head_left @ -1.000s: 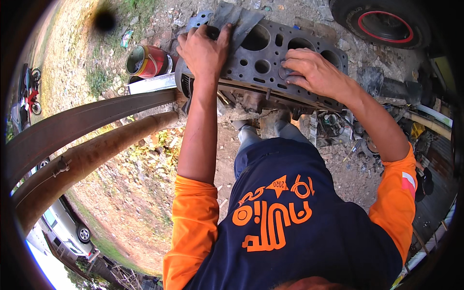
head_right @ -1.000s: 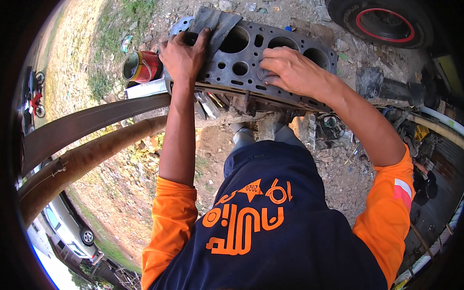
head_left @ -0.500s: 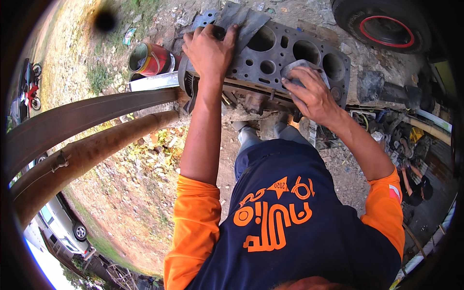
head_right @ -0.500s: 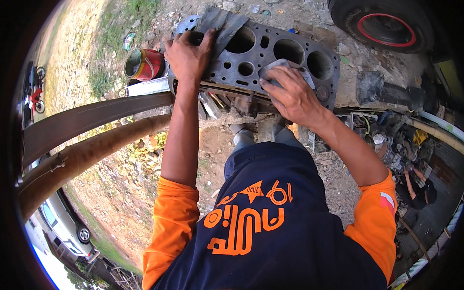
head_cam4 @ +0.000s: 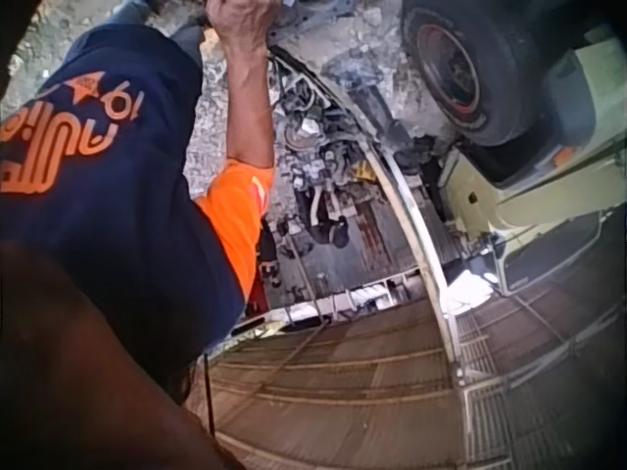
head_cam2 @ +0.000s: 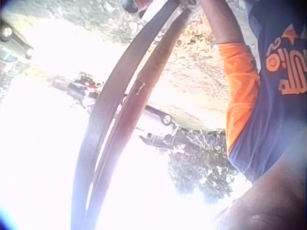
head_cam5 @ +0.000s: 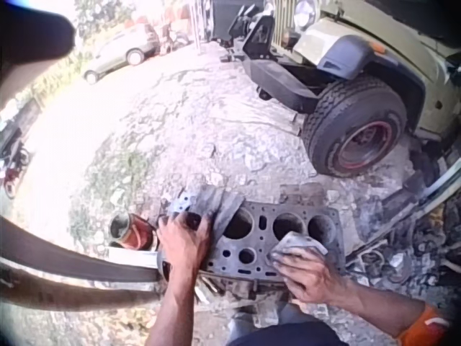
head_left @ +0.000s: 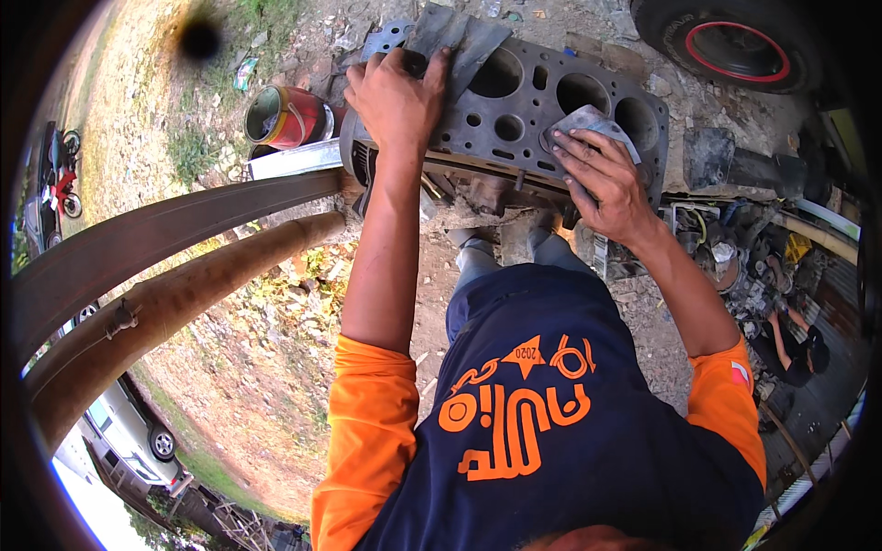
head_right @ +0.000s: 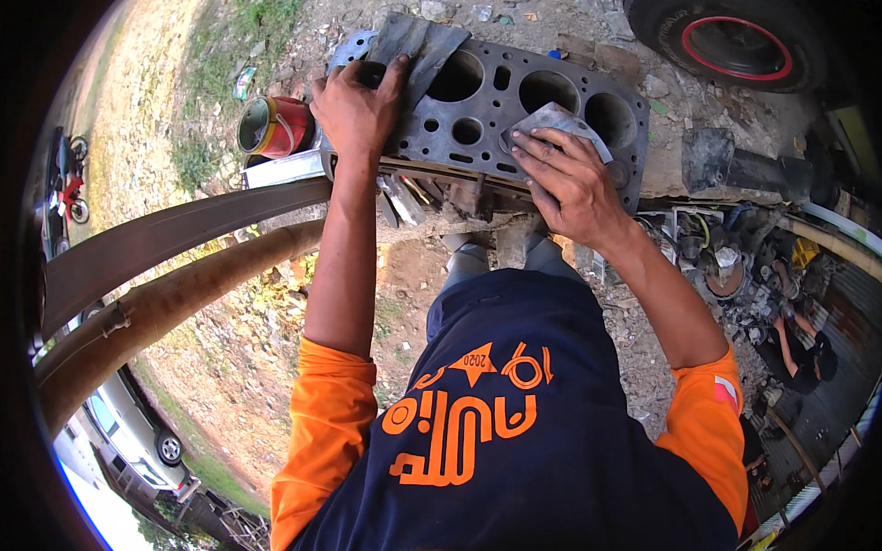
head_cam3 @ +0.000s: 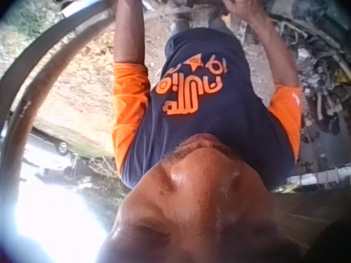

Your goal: The person is sanding the surface of an engine block by hand using a piece of sandpaper.

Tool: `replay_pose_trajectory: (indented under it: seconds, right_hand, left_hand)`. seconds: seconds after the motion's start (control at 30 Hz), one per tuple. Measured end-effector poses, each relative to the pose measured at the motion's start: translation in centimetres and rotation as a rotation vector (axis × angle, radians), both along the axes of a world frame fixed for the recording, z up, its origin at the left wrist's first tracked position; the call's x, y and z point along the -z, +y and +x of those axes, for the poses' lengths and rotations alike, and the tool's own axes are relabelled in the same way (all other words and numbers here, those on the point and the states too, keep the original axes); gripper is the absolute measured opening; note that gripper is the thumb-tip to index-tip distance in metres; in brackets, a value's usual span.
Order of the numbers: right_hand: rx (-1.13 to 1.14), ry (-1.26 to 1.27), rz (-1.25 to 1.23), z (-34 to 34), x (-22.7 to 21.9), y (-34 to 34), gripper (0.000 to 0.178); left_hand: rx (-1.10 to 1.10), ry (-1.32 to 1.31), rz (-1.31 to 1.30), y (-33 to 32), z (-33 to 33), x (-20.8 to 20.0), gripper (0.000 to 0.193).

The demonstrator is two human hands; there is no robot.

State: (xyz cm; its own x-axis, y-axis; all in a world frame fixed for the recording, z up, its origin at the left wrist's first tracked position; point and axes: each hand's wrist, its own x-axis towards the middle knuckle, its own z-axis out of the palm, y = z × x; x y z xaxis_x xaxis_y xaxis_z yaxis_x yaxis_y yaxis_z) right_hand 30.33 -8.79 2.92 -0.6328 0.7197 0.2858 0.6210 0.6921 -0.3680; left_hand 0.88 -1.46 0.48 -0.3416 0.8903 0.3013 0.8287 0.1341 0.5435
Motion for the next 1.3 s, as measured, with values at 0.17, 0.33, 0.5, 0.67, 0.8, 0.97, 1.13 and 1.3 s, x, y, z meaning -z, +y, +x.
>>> replay_pose_trajectory:
  seconds: [0.17,0.33,0.5,0.67,0.8,0.97,1.13,1.3]
  right_hand:
    - [0.097,0.127,-0.059,-0.9,0.0,0.8,0.042]
    - [0.282,0.288,-0.135,0.0,-1.0,1.6,0.045]
    - [0.151,0.054,0.008,-1.5,-0.3,0.1,0.04]
    - [0.136,-0.084,0.11,-2.3,-0.3,-1.5,0.033]
    - [0.198,-0.074,0.13,-2.9,-0.7,-1.2,0.029]
    - [0.281,-0.087,0.175,-2.5,-0.7,-0.4,0.031]
    - [0.237,0.039,0.132,-3.3,0.0,-0.7,0.03]
    - [0.31,0.146,0.078,-3.1,-0.3,0.8,0.03]
  left_hand:
    - [0.016,0.041,0.061,0.1,0.2,0.1,0.05]
    - [0.007,-0.001,-0.047,0.3,0.0,-0.2,0.058]
    - [0.015,0.041,-0.023,0.4,-0.4,0.5,0.057]
    - [0.014,0.043,-0.028,0.1,-0.1,0.1,0.058]
    - [0.037,0.009,-0.109,0.1,-0.6,-0.4,0.06]
    - [0.191,0.015,-0.241,0.9,-1.3,-1.8,0.051]
    - [0.288,0.021,-0.06,0.3,-3.2,-0.2,0.036]
    - [0.26,-0.02,0.1,-0.9,-3.6,0.3,0.026]
